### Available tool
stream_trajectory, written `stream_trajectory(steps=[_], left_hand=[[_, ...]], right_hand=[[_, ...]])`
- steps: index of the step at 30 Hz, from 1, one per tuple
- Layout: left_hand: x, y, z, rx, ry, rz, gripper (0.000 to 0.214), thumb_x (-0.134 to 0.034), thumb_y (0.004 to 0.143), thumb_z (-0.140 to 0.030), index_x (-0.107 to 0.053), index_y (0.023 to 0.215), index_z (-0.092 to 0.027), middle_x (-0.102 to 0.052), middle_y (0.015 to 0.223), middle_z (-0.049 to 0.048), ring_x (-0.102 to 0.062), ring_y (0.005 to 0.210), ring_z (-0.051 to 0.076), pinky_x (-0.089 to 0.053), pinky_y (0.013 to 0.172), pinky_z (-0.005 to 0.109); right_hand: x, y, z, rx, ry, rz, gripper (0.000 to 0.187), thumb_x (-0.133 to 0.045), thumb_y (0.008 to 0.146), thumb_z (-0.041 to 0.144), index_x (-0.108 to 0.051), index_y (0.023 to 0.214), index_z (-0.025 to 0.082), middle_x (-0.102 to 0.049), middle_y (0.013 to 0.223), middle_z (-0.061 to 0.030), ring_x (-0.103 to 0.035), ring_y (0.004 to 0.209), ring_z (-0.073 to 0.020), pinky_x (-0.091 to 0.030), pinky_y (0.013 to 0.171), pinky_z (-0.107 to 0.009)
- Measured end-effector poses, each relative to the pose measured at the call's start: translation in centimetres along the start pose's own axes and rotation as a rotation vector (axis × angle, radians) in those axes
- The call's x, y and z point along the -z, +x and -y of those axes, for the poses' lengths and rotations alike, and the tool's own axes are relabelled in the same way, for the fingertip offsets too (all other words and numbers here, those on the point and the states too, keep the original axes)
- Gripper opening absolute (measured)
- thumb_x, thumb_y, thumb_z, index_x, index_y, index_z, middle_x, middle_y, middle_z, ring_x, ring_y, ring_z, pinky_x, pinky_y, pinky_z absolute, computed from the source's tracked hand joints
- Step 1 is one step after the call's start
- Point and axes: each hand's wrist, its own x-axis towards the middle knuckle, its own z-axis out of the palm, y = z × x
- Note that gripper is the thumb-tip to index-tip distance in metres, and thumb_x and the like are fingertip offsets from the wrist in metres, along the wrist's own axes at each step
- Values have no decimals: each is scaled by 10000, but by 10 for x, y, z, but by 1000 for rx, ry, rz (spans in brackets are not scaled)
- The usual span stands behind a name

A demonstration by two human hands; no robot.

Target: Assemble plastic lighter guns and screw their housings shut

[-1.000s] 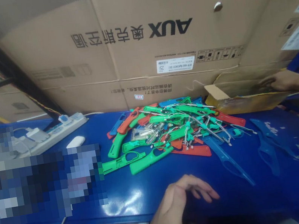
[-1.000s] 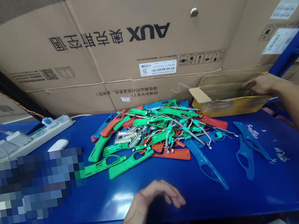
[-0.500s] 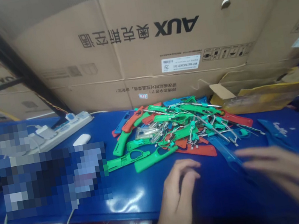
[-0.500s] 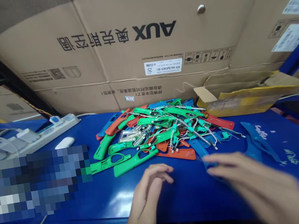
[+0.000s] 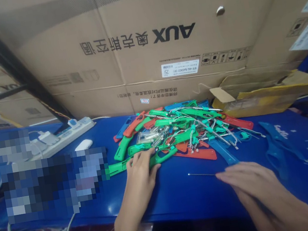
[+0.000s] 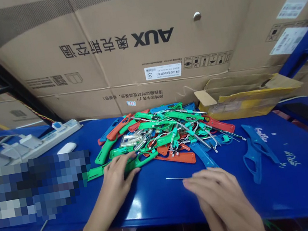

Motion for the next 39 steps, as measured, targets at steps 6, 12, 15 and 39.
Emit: stream_trajectory(steps=[6,12,15,39], left_hand=[[5,1,-9,-20,20,-1,350,-676,942,-138,-586,1261,-251,-733,1224,84,-603,1168,331,-443,954,525],[20,-2,-7,-78,16,-95,373,-600,1004,-192,-506,1356,-274,-688,1305,85,-600,1211,300,-432,1031,511],[23,6,-1,-127,31,-145,313,-553,1029,-242,-519,1340,-260,-674,1319,92,-622,1226,291,-478,1015,470],[29,23,12,-232,64,-130,353,-554,1033,-319,-494,1369,-225,-369,1575,181,-399,1453,376,-398,1141,607]], right_hand=[[-27,0,26,9,167,20,259,-522,979,100,-671,1108,268,-783,1019,15,-729,950,-163,-546,889,-313],[-55,-24,15,-100,30,131,269,-517,1037,251,-658,1265,259,-769,1196,-24,-724,1110,-211,-555,973,-381],[-54,-27,2,-135,-51,183,285,-526,1036,312,-673,1275,262,-731,1293,-52,-696,1184,-252,-554,1008,-451],[9,-73,-67,-548,-342,-79,606,-412,954,749,-755,965,248,-766,1089,-81,-698,978,-291,-555,786,-430]])
